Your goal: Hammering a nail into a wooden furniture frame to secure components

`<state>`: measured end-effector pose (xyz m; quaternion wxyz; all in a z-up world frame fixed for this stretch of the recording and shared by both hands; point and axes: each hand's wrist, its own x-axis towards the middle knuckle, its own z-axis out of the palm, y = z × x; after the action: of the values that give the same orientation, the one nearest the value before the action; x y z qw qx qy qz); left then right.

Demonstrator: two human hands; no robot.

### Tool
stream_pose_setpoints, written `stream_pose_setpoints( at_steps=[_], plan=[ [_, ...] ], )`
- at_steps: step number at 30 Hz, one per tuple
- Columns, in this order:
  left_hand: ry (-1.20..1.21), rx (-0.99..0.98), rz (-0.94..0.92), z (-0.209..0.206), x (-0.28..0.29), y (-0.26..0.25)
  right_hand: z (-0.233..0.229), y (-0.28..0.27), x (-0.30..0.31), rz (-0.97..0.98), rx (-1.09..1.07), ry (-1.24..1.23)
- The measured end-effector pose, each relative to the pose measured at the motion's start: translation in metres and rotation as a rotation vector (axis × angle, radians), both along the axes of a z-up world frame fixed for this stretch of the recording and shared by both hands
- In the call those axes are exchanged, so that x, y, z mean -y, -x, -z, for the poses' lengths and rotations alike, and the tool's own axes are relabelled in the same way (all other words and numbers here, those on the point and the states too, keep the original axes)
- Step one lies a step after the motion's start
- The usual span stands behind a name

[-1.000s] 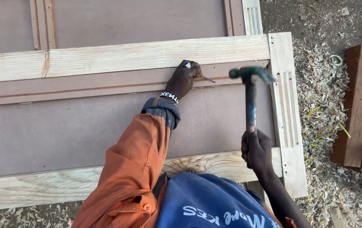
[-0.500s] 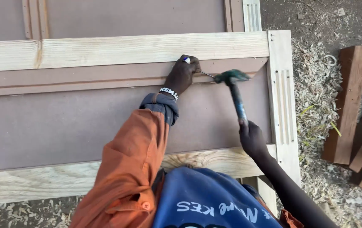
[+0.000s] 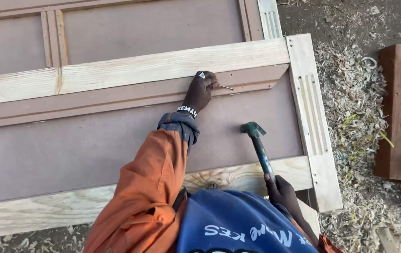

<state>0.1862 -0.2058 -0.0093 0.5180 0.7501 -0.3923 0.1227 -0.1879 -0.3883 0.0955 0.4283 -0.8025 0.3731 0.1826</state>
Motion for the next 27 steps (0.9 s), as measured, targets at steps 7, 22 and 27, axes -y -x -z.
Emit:
stream_pose_setpoints(
  at_steps=[7, 22, 27],
  plan=[
    [-0.063, -0.022, -0.106, 0.003, -0.059, 0.080, -0.001, 0.002, -0.012, -0.014, 0.007, -0.006],
    [-0.194, 0.122, -0.149, -0.038, -0.150, 0.010, -0.019, 0.002, -0.077, 0.279, 0.126, -0.030],
    [-0.267, 0.132, -0.160, 0.003, -0.137, -0.010, 0.024, 0.031, -0.125, 0.457, 0.316, -0.147]
  ],
)
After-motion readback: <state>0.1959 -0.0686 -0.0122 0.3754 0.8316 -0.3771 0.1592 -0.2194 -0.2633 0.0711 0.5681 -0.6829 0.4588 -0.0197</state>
